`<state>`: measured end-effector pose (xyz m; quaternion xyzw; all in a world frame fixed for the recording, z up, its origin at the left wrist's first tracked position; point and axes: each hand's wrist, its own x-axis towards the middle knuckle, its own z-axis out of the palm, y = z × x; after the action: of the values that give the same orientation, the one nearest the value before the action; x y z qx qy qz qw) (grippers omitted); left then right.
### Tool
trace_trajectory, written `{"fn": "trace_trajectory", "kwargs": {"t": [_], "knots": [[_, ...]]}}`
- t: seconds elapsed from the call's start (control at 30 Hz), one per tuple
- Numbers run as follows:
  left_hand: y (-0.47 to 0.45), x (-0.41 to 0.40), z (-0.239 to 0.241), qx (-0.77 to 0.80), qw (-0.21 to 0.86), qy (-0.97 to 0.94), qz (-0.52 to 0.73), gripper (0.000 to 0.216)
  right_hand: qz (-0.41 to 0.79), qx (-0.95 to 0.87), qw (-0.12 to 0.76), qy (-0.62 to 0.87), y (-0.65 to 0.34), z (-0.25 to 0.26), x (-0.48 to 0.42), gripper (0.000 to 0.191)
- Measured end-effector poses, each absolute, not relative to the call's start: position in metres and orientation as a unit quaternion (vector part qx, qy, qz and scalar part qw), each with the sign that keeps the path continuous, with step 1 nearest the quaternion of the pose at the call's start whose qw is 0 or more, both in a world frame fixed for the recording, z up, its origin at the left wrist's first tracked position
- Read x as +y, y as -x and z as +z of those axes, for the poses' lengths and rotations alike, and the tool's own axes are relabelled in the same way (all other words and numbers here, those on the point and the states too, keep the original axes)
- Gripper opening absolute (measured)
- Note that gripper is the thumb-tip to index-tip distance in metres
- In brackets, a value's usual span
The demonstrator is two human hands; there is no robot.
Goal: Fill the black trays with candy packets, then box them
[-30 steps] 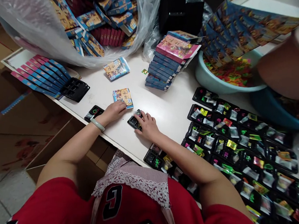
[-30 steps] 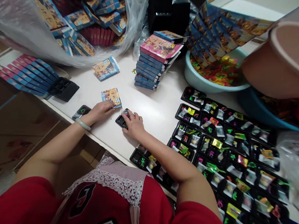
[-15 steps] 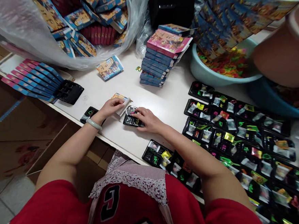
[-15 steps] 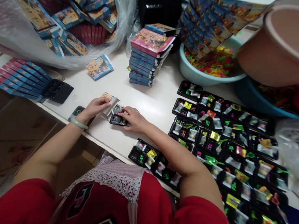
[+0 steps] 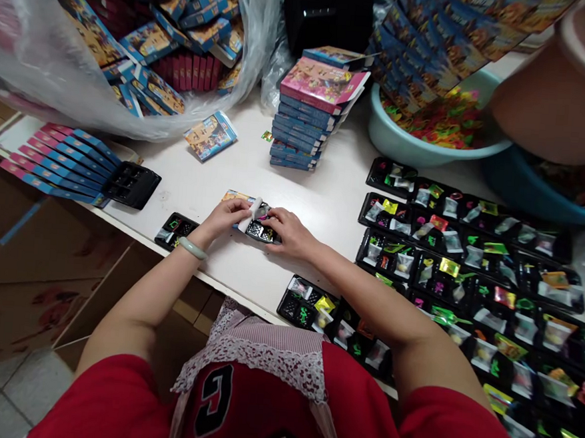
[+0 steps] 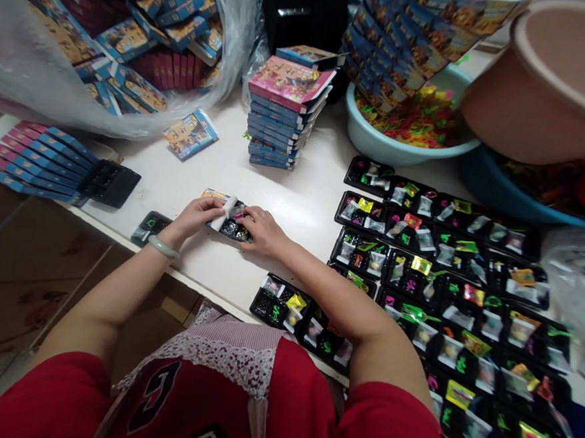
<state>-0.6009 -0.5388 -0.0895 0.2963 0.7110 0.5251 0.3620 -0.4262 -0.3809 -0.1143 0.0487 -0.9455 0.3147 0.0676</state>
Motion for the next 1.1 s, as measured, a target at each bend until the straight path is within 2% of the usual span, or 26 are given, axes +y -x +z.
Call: {"fn": "trace_trajectory", "kwargs": {"t": [0.13,0.27,0.33,0.6,0.73,0.87,1.0,1.1], "knots": [[0.593,-0.534,-0.093,0.703,0.376,-0.301,0.523,0.039,0.33,-0.94,0.079,-0.035,0.43,-0.125,-0.382,0.056],[0.587,-0.529,-0.103,0.704,0.37,-0.3,0.526,0.039,0.353,-0.929,0.113,-0.002,0.429,-0.14,-0.383,0.078],[0.586,-0.527,-0.107,0.7,0.367,-0.301,0.533,0.039,0.351,-0.929,0.12,-0.003,0.429,-0.143,-0.382,0.083],[0.589,-0.526,-0.11,0.711,0.355,-0.286,0.535,0.03,0.325,-0.938,0.112,-0.044,0.427,-0.14,-0.378,0.049],[0.59,-0.526,-0.108,0.709,0.37,-0.283,0.529,0.029,0.355,-0.926,0.126,-0.032,0.428,-0.138,-0.377,0.055],[0.589,-0.524,-0.108,0.719,0.365,-0.285,0.518,0.03,0.357,-0.929,0.102,0.006,0.432,-0.132,-0.38,0.049],[0.587,-0.523,-0.108,0.721,0.354,-0.277,0.527,0.031,0.314,-0.948,0.042,0.018,0.43,-0.126,-0.385,0.07],[0.586,-0.522,-0.107,0.721,0.345,-0.28,0.531,0.029,0.286,-0.957,0.015,0.046,0.422,-0.126,-0.389,0.074]]}}
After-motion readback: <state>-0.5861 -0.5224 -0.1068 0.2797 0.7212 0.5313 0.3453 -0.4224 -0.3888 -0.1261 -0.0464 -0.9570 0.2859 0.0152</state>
